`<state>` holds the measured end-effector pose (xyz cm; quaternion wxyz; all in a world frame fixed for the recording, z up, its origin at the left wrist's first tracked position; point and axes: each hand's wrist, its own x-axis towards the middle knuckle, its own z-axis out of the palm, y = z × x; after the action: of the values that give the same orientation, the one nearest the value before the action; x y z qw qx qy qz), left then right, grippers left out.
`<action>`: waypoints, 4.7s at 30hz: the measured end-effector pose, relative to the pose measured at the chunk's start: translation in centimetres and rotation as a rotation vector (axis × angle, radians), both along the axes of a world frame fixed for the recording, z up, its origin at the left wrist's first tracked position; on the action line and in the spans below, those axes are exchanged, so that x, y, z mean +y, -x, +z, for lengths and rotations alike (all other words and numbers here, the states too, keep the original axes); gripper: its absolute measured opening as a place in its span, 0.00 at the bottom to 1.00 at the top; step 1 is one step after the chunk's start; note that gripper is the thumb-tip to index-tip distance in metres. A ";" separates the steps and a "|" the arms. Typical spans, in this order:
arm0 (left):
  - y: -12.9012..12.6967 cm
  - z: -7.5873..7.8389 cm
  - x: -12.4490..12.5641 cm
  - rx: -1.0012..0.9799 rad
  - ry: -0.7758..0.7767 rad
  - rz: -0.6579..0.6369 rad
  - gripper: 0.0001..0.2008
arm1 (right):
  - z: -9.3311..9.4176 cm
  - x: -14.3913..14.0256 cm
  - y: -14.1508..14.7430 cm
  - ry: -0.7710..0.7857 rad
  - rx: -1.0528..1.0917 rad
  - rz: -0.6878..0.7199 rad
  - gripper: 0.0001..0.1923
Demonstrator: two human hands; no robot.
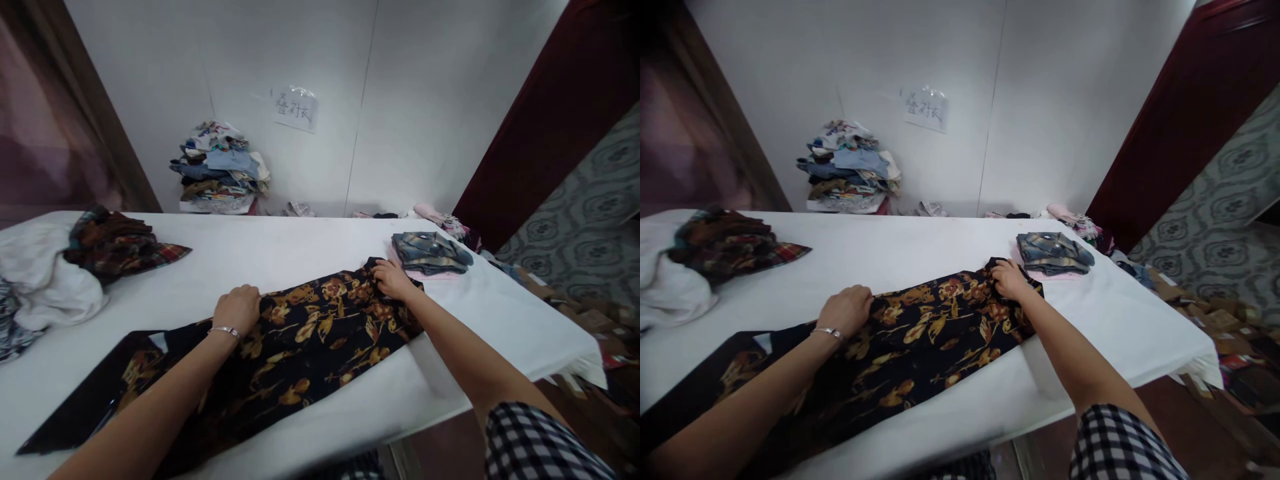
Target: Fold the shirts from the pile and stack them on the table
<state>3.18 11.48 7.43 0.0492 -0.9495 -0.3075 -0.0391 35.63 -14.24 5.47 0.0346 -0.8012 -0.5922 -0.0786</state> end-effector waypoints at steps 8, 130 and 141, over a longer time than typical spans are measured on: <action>0.3 -0.2 -0.6 -0.032 0.115 -0.019 0.19 | 0.3 -0.4 2.2 0.113 0.002 -0.055 0.13; 16.8 -0.7 -6.1 -0.094 0.332 0.751 0.13 | -6.8 3.4 12.4 -0.065 0.264 0.142 0.27; 16.2 -0.5 -6.0 -0.494 0.454 0.711 0.07 | -6.0 3.3 12.6 -0.060 0.320 0.152 0.26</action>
<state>-13.04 5.43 6.97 -0.2232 -0.7347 -0.6160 -0.1758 23.06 -10.93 -0.54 0.1582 -0.7549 -0.6356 0.0352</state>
